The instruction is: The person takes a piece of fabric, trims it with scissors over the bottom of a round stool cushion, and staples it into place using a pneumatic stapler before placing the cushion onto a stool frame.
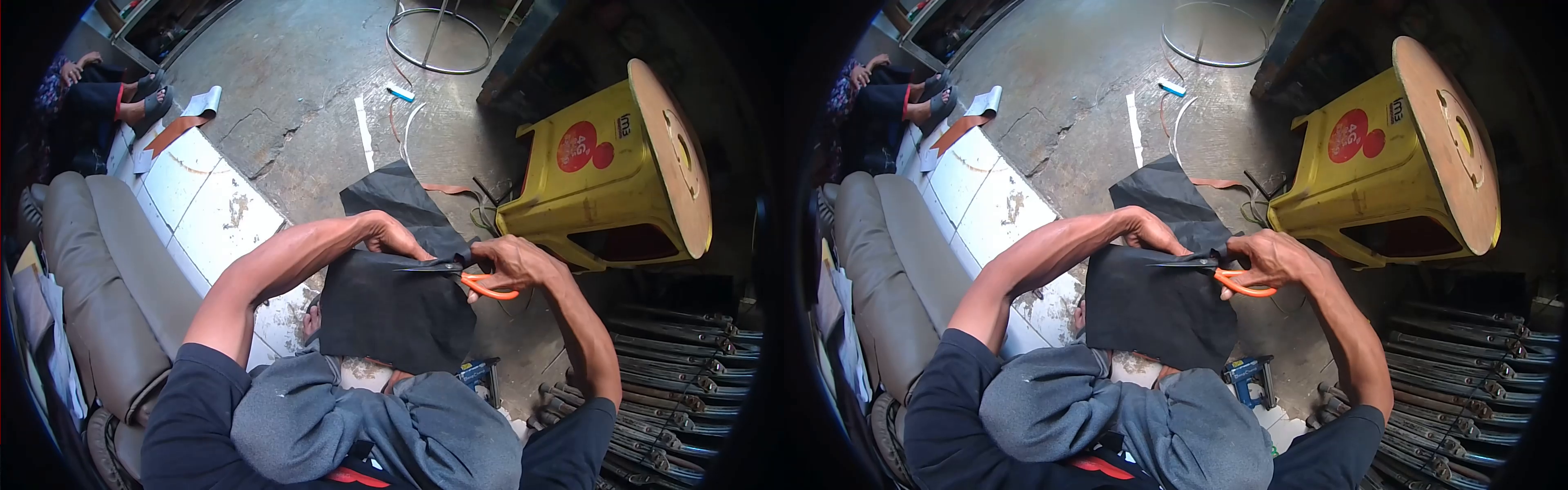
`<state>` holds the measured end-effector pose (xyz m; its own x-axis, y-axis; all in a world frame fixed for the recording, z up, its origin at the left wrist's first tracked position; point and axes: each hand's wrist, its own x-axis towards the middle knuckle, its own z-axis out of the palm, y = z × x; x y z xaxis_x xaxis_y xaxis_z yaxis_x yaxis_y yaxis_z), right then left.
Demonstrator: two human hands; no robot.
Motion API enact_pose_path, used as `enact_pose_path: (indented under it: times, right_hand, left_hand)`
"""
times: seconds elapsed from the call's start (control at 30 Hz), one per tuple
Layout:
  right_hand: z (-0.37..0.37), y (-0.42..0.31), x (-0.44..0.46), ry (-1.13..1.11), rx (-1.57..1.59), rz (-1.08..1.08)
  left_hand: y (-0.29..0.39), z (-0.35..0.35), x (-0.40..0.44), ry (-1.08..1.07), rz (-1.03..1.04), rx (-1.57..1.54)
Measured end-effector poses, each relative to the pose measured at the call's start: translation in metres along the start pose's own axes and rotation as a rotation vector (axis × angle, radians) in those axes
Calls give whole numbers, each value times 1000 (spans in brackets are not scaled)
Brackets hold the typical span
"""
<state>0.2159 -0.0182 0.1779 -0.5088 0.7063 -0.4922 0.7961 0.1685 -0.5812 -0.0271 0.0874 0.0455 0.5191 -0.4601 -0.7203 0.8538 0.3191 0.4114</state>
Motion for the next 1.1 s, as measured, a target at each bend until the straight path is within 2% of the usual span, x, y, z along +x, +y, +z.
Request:
enact_pose_path:
  times: [0.13, 0.33, 0.47, 0.53, 0.57, 0.6, 0.67, 0.73, 0.83, 0.97, 1.1]
  right_hand:
    - [-13, -11, 9, -101, 35, 90]
    - [-15, -17, 27, -56, -116, -72]
    - [-24, -26, 33, -167, -143, 42]
    - [-14, -19, 39, 40, -116, -238]
    - [-12, -22, 43, 55, -100, -272]
    - [-19, -34, 46, 56, -100, -272]
    - [-35, -56, 48, -210, -184, 16]
    - [-31, -52, 51, -202, -215, -13]
    - [-19, -56, 58, -23, -215, -227]
    - [-27, -76, 66, -139, -243, -137]
    - [-21, -92, 76, -102, -268, -211]
  left_hand:
    - [-1, -2, 0, 11, 0, 53]
    - [-9, -3, 4, 12, 28, 77]
    - [-11, -4, 6, 20, 39, 102]
    - [-12, -4, 9, 23, 45, 112]
    - [-14, -5, 11, 23, 50, 119]
    - [-15, -6, 12, 24, 54, 125]
    - [-19, -8, 17, 31, 58, 137]
    - [-27, -12, 21, 32, 74, 151]
    - [-44, -26, 42, 29, 111, 196]
    - [-49, -25, 43, 48, 115, 198]
    - [-37, -5, 17, 92, 110, 169]
